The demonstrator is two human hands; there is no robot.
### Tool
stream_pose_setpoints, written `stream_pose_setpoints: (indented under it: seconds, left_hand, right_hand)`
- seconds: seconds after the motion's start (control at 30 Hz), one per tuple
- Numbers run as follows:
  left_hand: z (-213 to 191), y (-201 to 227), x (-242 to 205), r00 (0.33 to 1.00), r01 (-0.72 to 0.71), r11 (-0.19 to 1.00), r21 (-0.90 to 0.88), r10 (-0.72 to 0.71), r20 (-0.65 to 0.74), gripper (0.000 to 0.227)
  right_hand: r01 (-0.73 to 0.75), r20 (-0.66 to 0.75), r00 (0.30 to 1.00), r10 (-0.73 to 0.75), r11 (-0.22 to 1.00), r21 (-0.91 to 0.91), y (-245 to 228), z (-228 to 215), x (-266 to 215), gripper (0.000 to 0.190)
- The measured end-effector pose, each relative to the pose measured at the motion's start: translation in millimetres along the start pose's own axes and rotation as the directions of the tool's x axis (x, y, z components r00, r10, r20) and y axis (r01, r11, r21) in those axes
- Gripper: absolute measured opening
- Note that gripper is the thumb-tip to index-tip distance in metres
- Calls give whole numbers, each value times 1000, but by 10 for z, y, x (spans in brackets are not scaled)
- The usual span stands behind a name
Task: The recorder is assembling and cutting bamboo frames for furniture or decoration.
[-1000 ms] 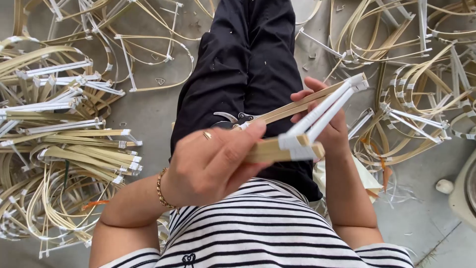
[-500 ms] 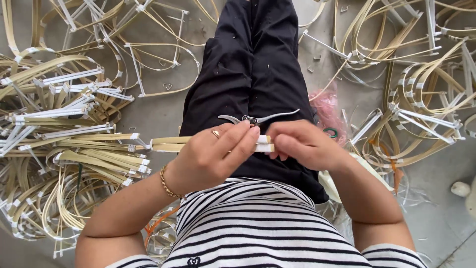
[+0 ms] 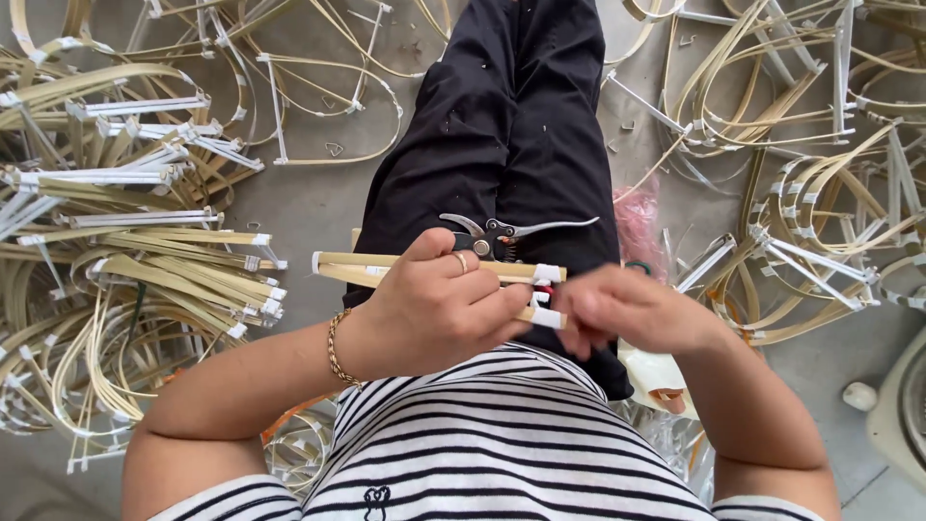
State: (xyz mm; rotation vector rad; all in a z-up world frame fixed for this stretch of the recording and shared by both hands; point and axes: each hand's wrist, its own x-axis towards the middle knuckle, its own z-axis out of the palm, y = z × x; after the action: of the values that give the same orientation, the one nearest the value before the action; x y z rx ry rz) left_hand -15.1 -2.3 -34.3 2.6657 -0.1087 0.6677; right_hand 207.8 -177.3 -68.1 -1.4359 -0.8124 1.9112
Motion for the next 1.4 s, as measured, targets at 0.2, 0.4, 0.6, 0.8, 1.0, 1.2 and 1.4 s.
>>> stream_pose_setpoints:
  seconds: [0.2, 0.4, 0.6, 0.8, 1.0, 1.2, 1.4]
  left_hand:
    - [-15, 4, -15, 997, 72, 968, -239, -60, 55, 14]
    - [1, 36, -99, 992, 114, 952, -283, -93, 87, 15]
    - [58, 36, -178, 995, 99, 951, -292, -88, 49, 15]
    - [25, -128, -32, 1000, 3, 986, -165, -5, -13, 21]
    - [61, -377, 23, 996, 37, 995, -89, -43, -77, 48]
    - [-11, -882, -65, 958, 220, 972, 81, -199, -208, 37]
    - [-23, -1103, -105, 645, 600, 278, -750, -723, 247, 35]
  right_hand:
    - [-22, 239, 971, 22, 1000, -7, -181, 194, -89, 40]
    - [-24, 170, 985, 37, 997, -74, -307, 276, -25, 42]
    - [-67, 158, 983, 88, 989, -135, -321, 319, 41, 43]
    - [60, 138, 989, -54, 997, -40, -42, 76, 32, 40]
    - [222, -489, 809, -327, 939, -262, 706, -381, 120, 45]
    - [-38, -211, 808, -551, 309, -950, 831, -52, 409, 99]
    - [-207, -274, 866, -419, 198, -958, 710, 30, 549, 93]
